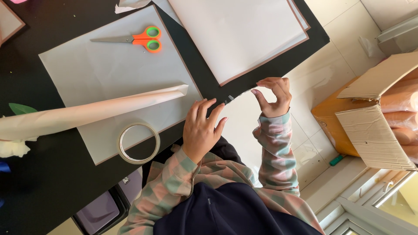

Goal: Wrapping a single white flower in decorative paper and securing it with tape at a design station.

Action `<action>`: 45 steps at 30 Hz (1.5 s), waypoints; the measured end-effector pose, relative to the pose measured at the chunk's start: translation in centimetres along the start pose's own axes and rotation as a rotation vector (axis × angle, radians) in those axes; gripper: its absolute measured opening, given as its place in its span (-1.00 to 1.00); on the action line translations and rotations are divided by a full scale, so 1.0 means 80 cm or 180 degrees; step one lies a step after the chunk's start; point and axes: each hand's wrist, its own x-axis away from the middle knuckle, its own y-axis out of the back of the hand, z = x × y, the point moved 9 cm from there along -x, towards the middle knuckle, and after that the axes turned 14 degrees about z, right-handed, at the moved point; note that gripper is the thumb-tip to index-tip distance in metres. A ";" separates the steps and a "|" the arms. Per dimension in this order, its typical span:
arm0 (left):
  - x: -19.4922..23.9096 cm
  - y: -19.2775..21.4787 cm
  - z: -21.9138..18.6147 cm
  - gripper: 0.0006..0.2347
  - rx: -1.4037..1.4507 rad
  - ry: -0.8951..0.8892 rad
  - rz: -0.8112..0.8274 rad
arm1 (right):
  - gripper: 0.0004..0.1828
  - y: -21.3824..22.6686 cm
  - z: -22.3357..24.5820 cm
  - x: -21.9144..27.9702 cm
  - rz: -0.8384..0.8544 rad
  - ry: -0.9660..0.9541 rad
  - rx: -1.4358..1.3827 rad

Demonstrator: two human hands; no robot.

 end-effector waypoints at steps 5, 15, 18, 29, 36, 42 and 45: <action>-0.003 0.008 -0.003 -0.74 0.0075 -0.0053 -0.0049 | -0.90 0.006 0.027 -0.001 -0.0132 -0.0108 0.0048; 0.078 0.160 0.050 -0.83 0.1284 0.0198 -0.0649 | -0.91 -0.103 0.234 -0.045 0.0406 0.0716 -0.0982; 0.126 0.189 0.094 -0.75 0.0487 0.0662 -0.0410 | -0.81 -0.160 0.281 -0.048 0.0985 0.0983 -0.0876; 0.202 0.205 0.144 -0.61 0.1201 0.0982 -0.0540 | -0.82 -0.216 0.309 -0.039 0.1377 0.1080 -0.1430; 0.182 0.222 0.152 -0.82 0.1848 0.0392 -0.1320 | -0.56 -0.201 0.277 -0.038 0.1288 0.0279 -0.3102; 0.161 0.237 0.160 -0.84 0.1676 0.0188 -0.1413 | -0.72 -0.174 0.301 -0.067 0.0956 0.0598 -0.2461; 0.156 0.228 0.161 -0.85 0.1745 0.0130 -0.1301 | -0.72 -0.170 0.317 -0.071 0.0884 0.0892 -0.2098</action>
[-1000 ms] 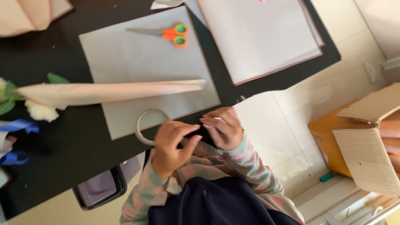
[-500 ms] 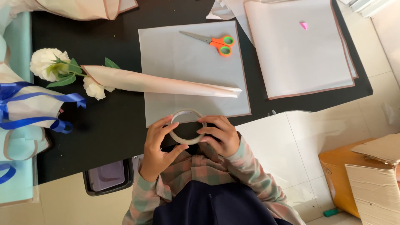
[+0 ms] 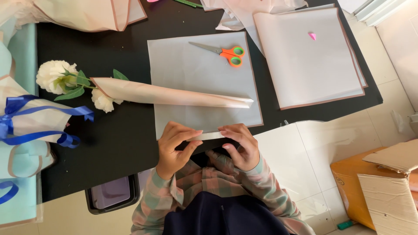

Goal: Wrapping a single white flower in decorative paper and securing it with tape at a design station.

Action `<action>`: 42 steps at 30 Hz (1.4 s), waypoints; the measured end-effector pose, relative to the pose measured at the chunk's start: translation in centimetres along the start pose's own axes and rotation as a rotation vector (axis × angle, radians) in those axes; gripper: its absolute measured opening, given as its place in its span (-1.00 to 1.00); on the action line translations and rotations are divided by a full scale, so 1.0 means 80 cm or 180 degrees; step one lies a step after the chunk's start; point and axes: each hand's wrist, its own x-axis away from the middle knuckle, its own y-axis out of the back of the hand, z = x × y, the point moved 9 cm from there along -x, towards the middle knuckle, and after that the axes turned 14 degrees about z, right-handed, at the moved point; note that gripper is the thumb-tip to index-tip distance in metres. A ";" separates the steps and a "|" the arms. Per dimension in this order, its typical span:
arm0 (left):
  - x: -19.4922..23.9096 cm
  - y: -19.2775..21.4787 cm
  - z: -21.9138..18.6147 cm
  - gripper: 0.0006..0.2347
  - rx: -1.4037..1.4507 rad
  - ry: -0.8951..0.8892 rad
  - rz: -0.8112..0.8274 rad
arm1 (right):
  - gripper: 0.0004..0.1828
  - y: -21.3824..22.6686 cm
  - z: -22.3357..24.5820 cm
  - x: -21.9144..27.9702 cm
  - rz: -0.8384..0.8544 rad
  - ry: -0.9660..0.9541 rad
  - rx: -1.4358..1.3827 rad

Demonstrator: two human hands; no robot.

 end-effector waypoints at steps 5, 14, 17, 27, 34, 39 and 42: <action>0.006 -0.010 0.016 -0.71 0.0393 0.0057 -0.0074 | -0.87 0.001 -0.019 0.005 -0.0168 0.0128 0.0004; 0.007 -0.001 0.017 -0.81 0.0345 0.0016 -0.0283 | -0.85 -0.014 -0.062 0.034 -0.0432 0.0338 -0.0689; 0.015 -0.007 0.020 -0.86 0.0322 0.0009 -0.0235 | -0.80 -0.016 -0.061 0.031 -0.0334 0.0365 -0.0768; 0.013 -0.010 0.014 -0.88 0.0385 -0.0083 -0.0140 | -0.91 -0.021 -0.005 -0.003 -0.0234 0.0478 0.0409; 0.006 -0.011 0.003 -0.88 0.0251 -0.0157 -0.0075 | -0.63 -0.036 0.001 -0.011 0.0045 0.0664 0.1022; 0.003 -0.007 0.003 -0.86 0.0375 -0.0109 -0.0164 | -0.71 -0.029 -0.030 0.016 -0.0258 0.0648 0.0479; -0.001 -0.003 0.003 -0.85 0.0263 -0.0120 -0.0185 | -0.83 -0.031 -0.039 0.029 -0.0391 0.0573 0.0290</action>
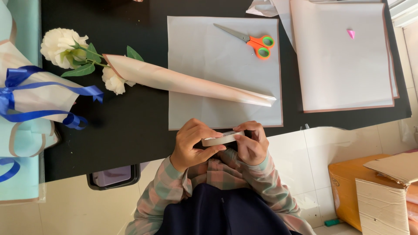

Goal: Wrapping a single white flower in decorative paper and securing it with tape at a design station.

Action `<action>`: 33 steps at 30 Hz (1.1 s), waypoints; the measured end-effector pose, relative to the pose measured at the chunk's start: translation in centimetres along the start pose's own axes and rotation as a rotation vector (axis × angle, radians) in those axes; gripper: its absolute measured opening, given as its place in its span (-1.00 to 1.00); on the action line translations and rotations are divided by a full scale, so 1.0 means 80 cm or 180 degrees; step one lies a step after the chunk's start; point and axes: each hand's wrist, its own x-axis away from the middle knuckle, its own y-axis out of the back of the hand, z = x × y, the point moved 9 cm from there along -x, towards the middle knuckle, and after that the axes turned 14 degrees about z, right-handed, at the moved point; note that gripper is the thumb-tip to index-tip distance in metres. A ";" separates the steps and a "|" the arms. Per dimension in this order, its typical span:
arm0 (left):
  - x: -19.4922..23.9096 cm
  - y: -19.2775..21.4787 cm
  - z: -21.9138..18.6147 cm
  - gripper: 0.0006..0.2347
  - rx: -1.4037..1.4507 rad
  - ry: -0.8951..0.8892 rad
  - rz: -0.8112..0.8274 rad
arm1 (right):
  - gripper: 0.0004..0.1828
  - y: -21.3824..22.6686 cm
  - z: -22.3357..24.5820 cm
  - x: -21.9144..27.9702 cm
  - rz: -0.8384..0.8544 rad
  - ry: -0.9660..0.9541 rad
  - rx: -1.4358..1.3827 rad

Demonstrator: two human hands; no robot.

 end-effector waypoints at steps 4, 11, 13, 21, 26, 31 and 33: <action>0.007 -0.002 0.003 -0.86 -0.0004 -0.0005 -0.0056 | -0.85 -0.003 0.001 -0.001 -0.0007 0.0125 -0.0171; 0.006 -0.003 0.004 -0.88 -0.0078 0.0007 -0.0012 | -0.85 -0.001 -0.012 0.009 -0.0095 0.0020 -0.0416; 0.007 -0.004 0.006 -0.88 -0.0073 0.0019 -0.0001 | -0.84 0.000 -0.013 0.010 -0.0103 0.0001 -0.0426; 0.011 -0.004 0.007 -0.87 -0.0160 -0.0109 0.0082 | -0.81 -0.004 -0.005 -0.002 0.0217 0.0230 -0.0648; 0.008 -0.005 0.004 -0.88 -0.0058 -0.0076 0.0064 | -0.80 -0.010 -0.009 0.004 0.0355 0.0190 -0.0864; 0.008 -0.007 0.007 -0.85 -0.0072 -0.0015 0.0004 | -0.86 -0.010 -0.014 0.012 0.0283 0.0190 -0.1004; 0.004 -0.005 0.006 -0.79 -0.0084 0.0085 -0.0036 | -0.88 -0.006 -0.012 0.010 0.0169 0.0182 -0.0923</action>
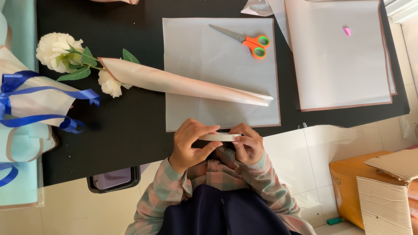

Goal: Wrapping a single white flower in decorative paper and securing it with tape at a design station.

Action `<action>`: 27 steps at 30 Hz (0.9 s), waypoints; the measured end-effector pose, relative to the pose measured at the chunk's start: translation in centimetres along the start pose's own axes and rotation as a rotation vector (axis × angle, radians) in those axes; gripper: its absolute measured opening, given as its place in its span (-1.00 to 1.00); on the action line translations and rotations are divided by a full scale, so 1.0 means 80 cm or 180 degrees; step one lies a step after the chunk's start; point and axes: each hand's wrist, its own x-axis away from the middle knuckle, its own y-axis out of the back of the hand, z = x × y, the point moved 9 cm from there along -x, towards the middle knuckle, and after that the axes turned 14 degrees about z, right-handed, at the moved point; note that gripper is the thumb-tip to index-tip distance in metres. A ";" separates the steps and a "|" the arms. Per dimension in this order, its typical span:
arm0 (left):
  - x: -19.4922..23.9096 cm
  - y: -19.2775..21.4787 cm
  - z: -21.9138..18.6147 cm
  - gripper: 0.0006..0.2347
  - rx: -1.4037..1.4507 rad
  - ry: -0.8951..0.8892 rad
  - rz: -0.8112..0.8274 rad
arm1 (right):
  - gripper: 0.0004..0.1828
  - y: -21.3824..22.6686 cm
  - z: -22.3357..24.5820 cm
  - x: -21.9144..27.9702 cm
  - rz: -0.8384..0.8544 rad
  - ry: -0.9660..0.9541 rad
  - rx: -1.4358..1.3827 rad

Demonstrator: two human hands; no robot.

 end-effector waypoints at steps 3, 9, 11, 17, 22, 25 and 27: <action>0.008 0.001 0.008 -0.78 0.0057 0.0025 -0.0050 | -0.88 0.003 0.001 -0.005 -0.0047 -0.0071 -0.0078; 0.007 0.004 0.006 -0.87 -0.0179 -0.0113 0.0054 | -0.93 0.005 0.009 -0.018 -0.0109 -0.0101 0.0033; -0.013 0.009 -0.009 -0.88 -0.0366 -0.0149 0.0227 | -0.95 0.014 0.019 -0.031 -0.0109 -0.0116 0.0202; -0.071 -0.003 -0.038 -0.90 -0.1157 -0.0272 0.1187 | -0.92 0.036 0.031 -0.056 0.0000 -0.0145 0.1046; -0.098 -0.026 -0.034 -0.91 -0.1585 -0.0560 0.1557 | -0.89 0.046 0.018 -0.070 0.0051 -0.0233 0.1424; -0.103 -0.031 -0.016 -0.94 -0.1462 -0.0621 0.1638 | -0.94 0.056 0.001 -0.065 -0.0101 -0.0335 0.1281; -0.098 -0.031 0.000 -0.91 -0.1496 -0.0830 0.1417 | -0.85 0.058 -0.007 -0.068 -0.0228 -0.0270 0.1106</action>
